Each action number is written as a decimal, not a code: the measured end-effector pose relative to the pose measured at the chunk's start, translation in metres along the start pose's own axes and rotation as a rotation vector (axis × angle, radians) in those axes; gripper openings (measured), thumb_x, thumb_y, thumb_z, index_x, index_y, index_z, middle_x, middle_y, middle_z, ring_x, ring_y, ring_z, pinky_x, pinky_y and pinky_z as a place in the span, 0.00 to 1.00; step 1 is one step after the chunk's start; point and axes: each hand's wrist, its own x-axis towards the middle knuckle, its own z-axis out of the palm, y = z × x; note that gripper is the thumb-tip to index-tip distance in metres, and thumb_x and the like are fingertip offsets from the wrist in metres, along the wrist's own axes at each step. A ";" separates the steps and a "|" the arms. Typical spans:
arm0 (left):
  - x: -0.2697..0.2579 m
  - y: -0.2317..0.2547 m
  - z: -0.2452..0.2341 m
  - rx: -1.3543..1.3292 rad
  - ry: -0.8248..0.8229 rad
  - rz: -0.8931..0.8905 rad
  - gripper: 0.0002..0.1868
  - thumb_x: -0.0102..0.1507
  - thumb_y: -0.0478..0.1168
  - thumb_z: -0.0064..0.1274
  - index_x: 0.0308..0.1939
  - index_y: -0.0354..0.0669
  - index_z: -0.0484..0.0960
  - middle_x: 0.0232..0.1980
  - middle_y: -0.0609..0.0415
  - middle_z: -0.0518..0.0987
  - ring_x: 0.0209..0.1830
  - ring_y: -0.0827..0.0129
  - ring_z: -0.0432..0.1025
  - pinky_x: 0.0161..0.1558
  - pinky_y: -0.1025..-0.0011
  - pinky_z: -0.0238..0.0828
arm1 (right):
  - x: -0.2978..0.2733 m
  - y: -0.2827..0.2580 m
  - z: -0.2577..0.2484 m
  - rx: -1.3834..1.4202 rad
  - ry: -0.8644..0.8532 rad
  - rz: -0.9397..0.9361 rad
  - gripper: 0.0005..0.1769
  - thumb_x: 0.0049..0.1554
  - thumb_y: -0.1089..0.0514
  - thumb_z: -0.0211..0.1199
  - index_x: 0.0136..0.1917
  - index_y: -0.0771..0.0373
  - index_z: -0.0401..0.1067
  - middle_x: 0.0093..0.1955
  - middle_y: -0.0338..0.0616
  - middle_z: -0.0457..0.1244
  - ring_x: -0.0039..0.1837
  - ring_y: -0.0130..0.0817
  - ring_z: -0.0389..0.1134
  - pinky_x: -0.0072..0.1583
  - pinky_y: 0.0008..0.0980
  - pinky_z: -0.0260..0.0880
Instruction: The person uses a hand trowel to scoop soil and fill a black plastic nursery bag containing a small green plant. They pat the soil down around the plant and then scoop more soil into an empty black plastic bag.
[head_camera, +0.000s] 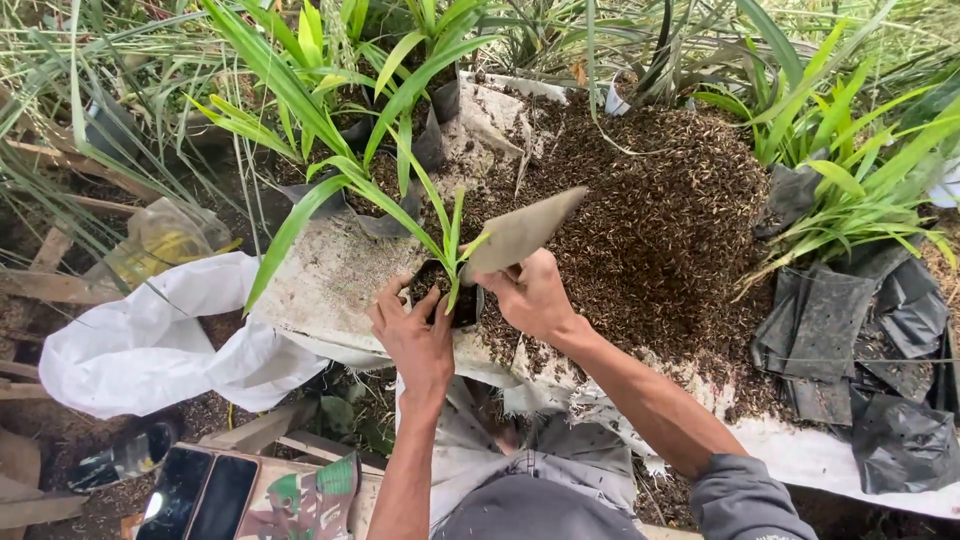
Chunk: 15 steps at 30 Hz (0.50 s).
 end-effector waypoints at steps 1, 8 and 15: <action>-0.002 0.001 -0.002 0.002 -0.004 -0.001 0.13 0.66 0.53 0.57 0.40 0.50 0.89 0.60 0.57 0.67 0.56 0.65 0.56 0.55 0.63 0.58 | 0.002 -0.010 0.001 0.001 0.001 0.004 0.04 0.58 0.70 0.62 0.48 0.65 0.73 0.40 0.45 0.65 0.38 0.32 0.66 0.46 0.38 0.73; 0.001 0.006 -0.007 -0.002 -0.020 -0.044 0.16 0.66 0.56 0.57 0.38 0.52 0.89 0.60 0.55 0.69 0.55 0.63 0.58 0.53 0.62 0.59 | 0.013 -0.010 0.015 0.144 0.080 -0.047 0.03 0.62 0.65 0.62 0.47 0.68 0.71 0.38 0.45 0.63 0.38 0.27 0.60 0.46 0.31 0.70; -0.004 -0.014 0.010 0.019 -0.025 -0.054 0.16 0.65 0.57 0.57 0.39 0.52 0.90 0.62 0.57 0.69 0.54 0.63 0.58 0.50 0.62 0.59 | 0.000 0.019 0.004 -0.083 0.053 -0.089 0.01 0.59 0.65 0.67 0.45 0.63 0.75 0.34 0.40 0.64 0.28 0.22 0.53 0.38 0.28 0.66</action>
